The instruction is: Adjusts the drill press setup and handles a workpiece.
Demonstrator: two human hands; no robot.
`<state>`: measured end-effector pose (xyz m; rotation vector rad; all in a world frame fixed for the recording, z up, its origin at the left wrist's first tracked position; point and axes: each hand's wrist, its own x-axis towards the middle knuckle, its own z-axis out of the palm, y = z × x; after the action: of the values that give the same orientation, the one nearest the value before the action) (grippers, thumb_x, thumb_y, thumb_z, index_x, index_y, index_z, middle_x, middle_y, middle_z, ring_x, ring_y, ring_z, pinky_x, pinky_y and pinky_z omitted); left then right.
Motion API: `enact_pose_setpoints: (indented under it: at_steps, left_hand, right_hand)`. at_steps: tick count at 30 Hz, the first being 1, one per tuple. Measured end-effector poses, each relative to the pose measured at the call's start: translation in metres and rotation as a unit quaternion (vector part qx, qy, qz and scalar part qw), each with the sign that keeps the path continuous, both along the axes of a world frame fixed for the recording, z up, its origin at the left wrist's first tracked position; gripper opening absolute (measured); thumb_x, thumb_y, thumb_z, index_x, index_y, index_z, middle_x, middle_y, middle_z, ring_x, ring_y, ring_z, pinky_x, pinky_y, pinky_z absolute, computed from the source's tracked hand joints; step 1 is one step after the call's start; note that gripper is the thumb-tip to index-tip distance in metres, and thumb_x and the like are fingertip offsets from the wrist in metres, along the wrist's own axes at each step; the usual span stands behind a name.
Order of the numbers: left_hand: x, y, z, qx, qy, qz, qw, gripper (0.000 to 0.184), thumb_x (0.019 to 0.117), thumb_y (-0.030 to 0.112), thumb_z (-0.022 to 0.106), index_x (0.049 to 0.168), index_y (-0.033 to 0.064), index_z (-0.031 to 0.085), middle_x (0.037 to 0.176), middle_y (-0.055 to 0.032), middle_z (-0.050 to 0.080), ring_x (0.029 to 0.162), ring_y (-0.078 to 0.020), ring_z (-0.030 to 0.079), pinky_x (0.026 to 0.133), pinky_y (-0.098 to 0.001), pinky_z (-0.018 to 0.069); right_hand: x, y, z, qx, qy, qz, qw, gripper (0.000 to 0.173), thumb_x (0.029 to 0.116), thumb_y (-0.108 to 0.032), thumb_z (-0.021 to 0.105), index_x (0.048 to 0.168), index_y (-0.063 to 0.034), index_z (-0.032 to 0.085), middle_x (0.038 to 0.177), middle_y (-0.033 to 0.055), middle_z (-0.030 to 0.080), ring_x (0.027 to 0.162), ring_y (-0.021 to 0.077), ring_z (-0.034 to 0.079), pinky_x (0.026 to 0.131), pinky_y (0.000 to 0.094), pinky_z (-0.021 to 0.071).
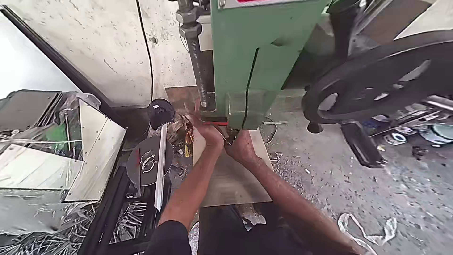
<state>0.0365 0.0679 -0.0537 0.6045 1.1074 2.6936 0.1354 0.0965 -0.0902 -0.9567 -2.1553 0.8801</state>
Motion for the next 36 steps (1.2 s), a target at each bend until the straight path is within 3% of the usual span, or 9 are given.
enact_pose_setpoints:
  at_steps: [2, 8, 14, 21, 24, 26, 32, 34, 36]
  left_hand:
    - [-0.001, -0.004, -0.001, -0.023, 0.012, 0.005, 1.000, 0.074, 0.1035, 0.070, 0.013, 0.162, 0.0269, 0.028, 0.158, 0.0024, 0.046, 0.144, -0.0143, 0.044, 0.119, -0.0434, 0.0391]
    - [0.029, -0.049, -0.046, -0.140, -0.022, -0.037, 0.989, 0.067, 0.1061, 0.064, 0.008, 0.163, 0.0290, 0.017, 0.158, 0.0012, 0.045, 0.139, -0.0183, 0.050, 0.113, -0.0468, 0.0434]
    - [0.059, -0.154, -0.113, -0.287, 0.148, -0.190, 0.927, 0.046, 0.0977, 0.002, 0.048, 0.143, 0.0003, 0.054, 0.132, -0.0119, 0.065, 0.111, -0.0176, 0.067, 0.093, -0.0377, 0.0581]
    - [0.047, -0.183, -0.121, -0.425, 0.204, -0.146, 0.870, 0.034, 0.0906, 0.011, 0.079, 0.124, 0.0069, 0.072, 0.113, -0.0035, 0.075, 0.096, -0.0094, 0.073, 0.088, -0.0321, 0.0632]
    - [0.015, -0.166, -0.107, -0.456, 0.242, -0.146, 0.844, 0.027, 0.0951, 0.013, 0.074, 0.121, 0.0072, 0.072, 0.109, -0.0066, 0.075, 0.089, -0.0135, 0.072, 0.081, -0.0356, 0.0626]
    - [-0.027, -0.128, -0.100, -0.469, 0.289, -0.123, 0.826, 0.028, 0.0964, 0.018, 0.071, 0.122, 0.0057, 0.073, 0.112, -0.0079, 0.076, 0.095, -0.0140, 0.074, 0.087, -0.0367, 0.0620]
    - [-0.143, 0.008, -0.062, -0.548, 0.482, -0.038, 0.683, 0.029, 0.0964, 0.019, 0.066, 0.121, 0.0047, 0.072, 0.118, -0.0173, 0.073, 0.115, -0.0317, 0.068, 0.104, -0.0516, 0.0509]
    - [-0.143, 0.021, -0.037, -0.645, 0.434, -0.095, 0.622, 0.052, 0.0953, 0.018, 0.069, 0.140, -0.0047, 0.055, 0.143, -0.0288, 0.055, 0.138, -0.0427, 0.050, 0.117, -0.0560, 0.0378]
    - [-0.147, 0.029, -0.033, -0.646, 0.334, -0.163, 0.667, 0.069, 0.0980, 0.010, 0.065, 0.157, -0.0060, 0.031, 0.162, -0.0266, 0.034, 0.153, -0.0354, 0.030, 0.126, -0.0438, 0.0260]
  right_hand:
    - [0.005, -0.010, -0.005, 0.023, 0.046, -0.044, 0.998, 0.095, 0.0686, -0.020, 0.089, 0.144, 0.0039, 0.037, 0.137, 0.0256, 0.053, 0.118, 0.0314, 0.063, 0.098, 0.0448, 0.0559]
    - [0.029, -0.032, -0.037, 0.160, 0.101, -0.014, 0.982, 0.021, 0.0870, -0.015, 0.076, 0.097, 0.0022, 0.070, 0.087, 0.0153, 0.068, 0.072, 0.0245, 0.066, 0.065, 0.0410, 0.0576]
    - [0.060, -0.068, -0.053, -0.119, 0.038, 0.131, 0.983, 0.018, 0.1014, -0.026, 0.066, 0.107, -0.0088, 0.066, 0.074, 0.0032, 0.064, 0.054, 0.0131, 0.060, 0.049, 0.0308, 0.0537]
    - [0.068, -0.092, -0.062, -0.189, 0.015, 0.162, 0.968, 0.031, 0.1046, -0.022, 0.059, 0.133, -0.0106, 0.057, 0.082, 0.0017, 0.069, 0.063, 0.0121, 0.067, 0.059, 0.0313, 0.0600]
    - [0.082, -0.089, -0.055, -0.110, -0.006, 0.181, 0.977, 0.060, 0.1031, -0.026, 0.061, 0.155, -0.0131, 0.033, 0.117, 0.0006, 0.073, 0.080, 0.0119, 0.073, 0.071, 0.0356, 0.0633]
    - [0.107, -0.085, -0.058, -0.032, -0.012, 0.199, 0.979, 0.068, 0.1019, -0.030, 0.061, 0.156, -0.0071, 0.028, 0.134, 0.0036, 0.067, 0.095, 0.0133, 0.074, 0.081, 0.0386, 0.0645]
    - [0.226, -0.088, -0.087, 0.044, -0.017, 0.162, 0.986, 0.059, 0.0999, -0.026, 0.067, 0.149, -0.0097, 0.039, 0.118, 0.0082, 0.073, 0.090, 0.0127, 0.074, 0.078, 0.0319, 0.0641]
    - [0.264, -0.093, -0.090, 0.032, -0.033, 0.099, 0.994, 0.058, 0.0997, -0.026, 0.067, 0.147, -0.0044, 0.042, 0.115, 0.0092, 0.074, 0.091, 0.0098, 0.073, 0.086, 0.0301, 0.0610]
    - [0.295, -0.097, -0.092, 0.010, -0.049, 0.032, 0.998, 0.061, 0.0990, -0.025, 0.067, 0.148, -0.0004, 0.039, 0.116, 0.0121, 0.073, 0.088, 0.0094, 0.072, 0.086, 0.0282, 0.0590]
